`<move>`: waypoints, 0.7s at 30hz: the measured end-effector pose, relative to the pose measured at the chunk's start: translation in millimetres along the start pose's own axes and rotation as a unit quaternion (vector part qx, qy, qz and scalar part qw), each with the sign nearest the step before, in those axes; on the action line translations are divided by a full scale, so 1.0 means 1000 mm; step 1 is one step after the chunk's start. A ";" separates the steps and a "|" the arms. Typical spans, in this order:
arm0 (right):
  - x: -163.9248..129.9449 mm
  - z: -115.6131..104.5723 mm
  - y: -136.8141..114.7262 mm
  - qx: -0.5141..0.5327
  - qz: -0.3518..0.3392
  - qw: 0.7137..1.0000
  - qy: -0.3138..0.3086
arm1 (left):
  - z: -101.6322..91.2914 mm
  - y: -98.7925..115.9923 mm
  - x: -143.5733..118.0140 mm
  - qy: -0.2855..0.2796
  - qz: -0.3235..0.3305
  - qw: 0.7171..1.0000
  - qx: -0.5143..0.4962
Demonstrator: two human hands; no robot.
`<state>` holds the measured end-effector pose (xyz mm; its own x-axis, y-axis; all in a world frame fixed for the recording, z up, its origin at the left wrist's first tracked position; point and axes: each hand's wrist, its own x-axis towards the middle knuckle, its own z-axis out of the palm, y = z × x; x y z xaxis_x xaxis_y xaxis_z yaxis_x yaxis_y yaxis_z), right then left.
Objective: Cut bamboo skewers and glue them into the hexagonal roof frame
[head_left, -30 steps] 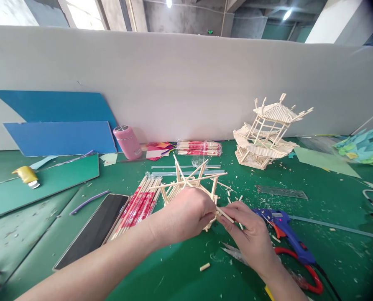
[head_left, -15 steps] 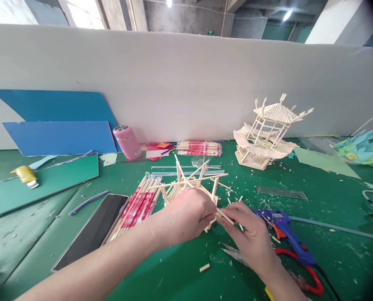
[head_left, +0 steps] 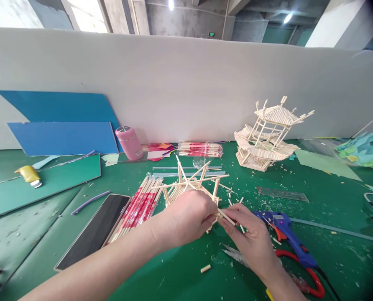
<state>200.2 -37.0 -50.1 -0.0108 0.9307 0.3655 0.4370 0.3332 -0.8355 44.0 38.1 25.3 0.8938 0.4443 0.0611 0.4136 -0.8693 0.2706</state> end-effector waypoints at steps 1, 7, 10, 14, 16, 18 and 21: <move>-0.001 0.000 0.000 -0.005 0.007 1.000 -0.001 | -0.001 0.001 -0.001 0.001 -0.006 1.000 0.008; -0.019 -0.007 0.008 -0.041 0.082 0.995 0.044 | -0.018 0.002 -0.027 0.093 -0.037 0.994 -0.032; -0.029 -0.015 0.013 0.007 0.140 0.984 0.114 | -0.022 0.000 -0.050 0.257 -0.131 0.952 -0.103; -0.033 -0.026 0.016 0.057 0.154 0.958 0.237 | -0.005 -0.007 -0.079 0.440 -0.237 0.847 -0.183; -0.031 -0.030 0.014 0.056 0.138 0.953 0.263 | 0.012 -0.009 -0.091 0.465 -0.302 0.806 -0.208; -0.026 -0.032 0.010 0.059 0.116 0.957 0.257 | 0.031 -0.009 -0.100 0.442 -0.349 0.791 -0.240; -0.010 -0.033 0.002 0.069 0.096 0.975 0.185 | 0.057 -0.005 -0.106 0.388 -0.362 0.799 -0.282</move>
<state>230.4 -50.9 -42.1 0.3967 0.8683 0.2979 0.2724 0.1986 -0.9415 -43.3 -17.2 -36.8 -0.0107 0.9777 0.2099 0.4344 -0.1845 0.8816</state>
